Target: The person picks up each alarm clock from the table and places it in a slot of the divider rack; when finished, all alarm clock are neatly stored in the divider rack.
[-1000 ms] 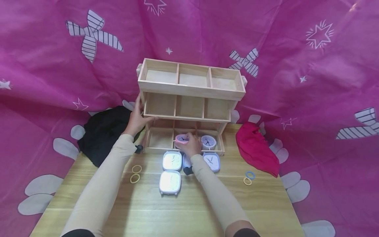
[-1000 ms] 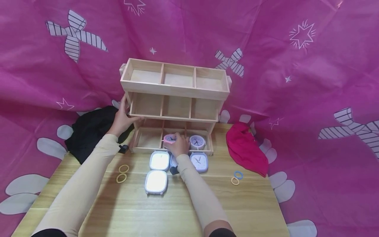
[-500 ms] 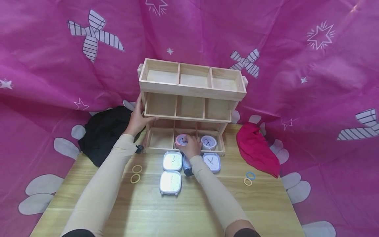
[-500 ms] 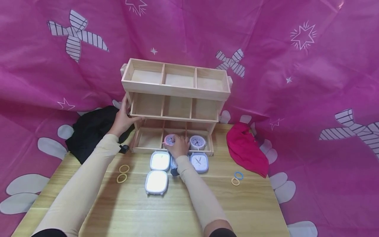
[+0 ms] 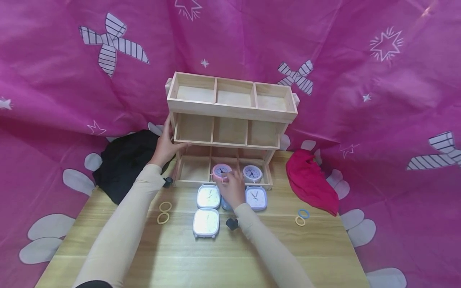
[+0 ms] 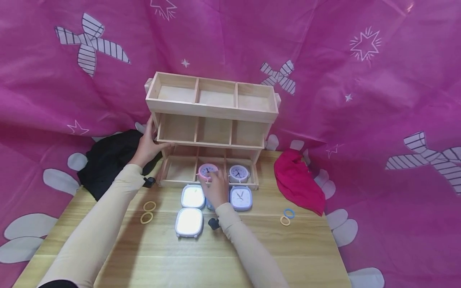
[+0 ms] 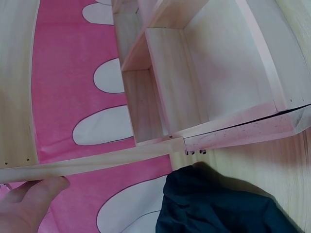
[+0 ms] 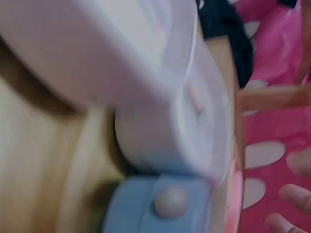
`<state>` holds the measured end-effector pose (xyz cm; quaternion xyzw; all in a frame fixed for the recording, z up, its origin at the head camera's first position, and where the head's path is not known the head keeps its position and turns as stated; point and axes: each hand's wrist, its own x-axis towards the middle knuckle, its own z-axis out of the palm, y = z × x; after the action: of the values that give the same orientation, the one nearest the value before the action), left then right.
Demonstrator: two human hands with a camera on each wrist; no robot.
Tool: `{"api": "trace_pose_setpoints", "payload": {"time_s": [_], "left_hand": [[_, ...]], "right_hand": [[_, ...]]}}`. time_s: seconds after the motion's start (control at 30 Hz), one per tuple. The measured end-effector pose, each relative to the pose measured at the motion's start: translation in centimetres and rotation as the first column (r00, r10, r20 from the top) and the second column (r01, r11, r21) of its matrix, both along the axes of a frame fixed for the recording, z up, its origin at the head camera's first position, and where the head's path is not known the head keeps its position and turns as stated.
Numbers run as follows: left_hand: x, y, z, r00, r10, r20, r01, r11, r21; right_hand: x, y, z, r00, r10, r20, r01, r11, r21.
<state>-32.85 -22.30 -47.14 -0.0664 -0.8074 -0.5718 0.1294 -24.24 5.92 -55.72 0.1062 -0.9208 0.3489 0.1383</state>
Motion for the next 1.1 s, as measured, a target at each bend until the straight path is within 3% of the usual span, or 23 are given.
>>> {"api": "trace_pose_setpoints", "payload": {"time_s": [0.23,0.53,0.67,0.87,1.1], "left_hand": [[-0.2,-0.1,-0.1,1.000,-0.004,-0.011,0.004,1.000,0.001],[-0.1,0.2,-0.1,1.000,0.002,-0.012,-0.002,1.000,0.024],[-0.1,0.2,0.0,1.000,0.005,-0.010,-0.005,1.000,0.018],[-0.1,0.1,0.0,1.000,0.009,-0.004,-0.009,1.000,0.007],[-0.1,0.3,0.0,1.000,0.002,-0.007,-0.002,1.000,0.009]], "right_hand": [[5.0,1.3,0.5,0.994,0.096,0.056,-0.095,0.995,-0.018],[10.2,4.2,-0.3,0.970,0.189,0.155,-0.194,0.981,0.017],[11.3,4.9,-0.8,0.957,0.217,0.192,-0.225,0.974,0.021],[12.1,4.6,-1.2,0.920,0.275,0.280,-0.273,0.961,-0.046],[12.6,2.7,-2.3,0.910,0.266,0.319,-0.274,0.962,-0.021]]}}
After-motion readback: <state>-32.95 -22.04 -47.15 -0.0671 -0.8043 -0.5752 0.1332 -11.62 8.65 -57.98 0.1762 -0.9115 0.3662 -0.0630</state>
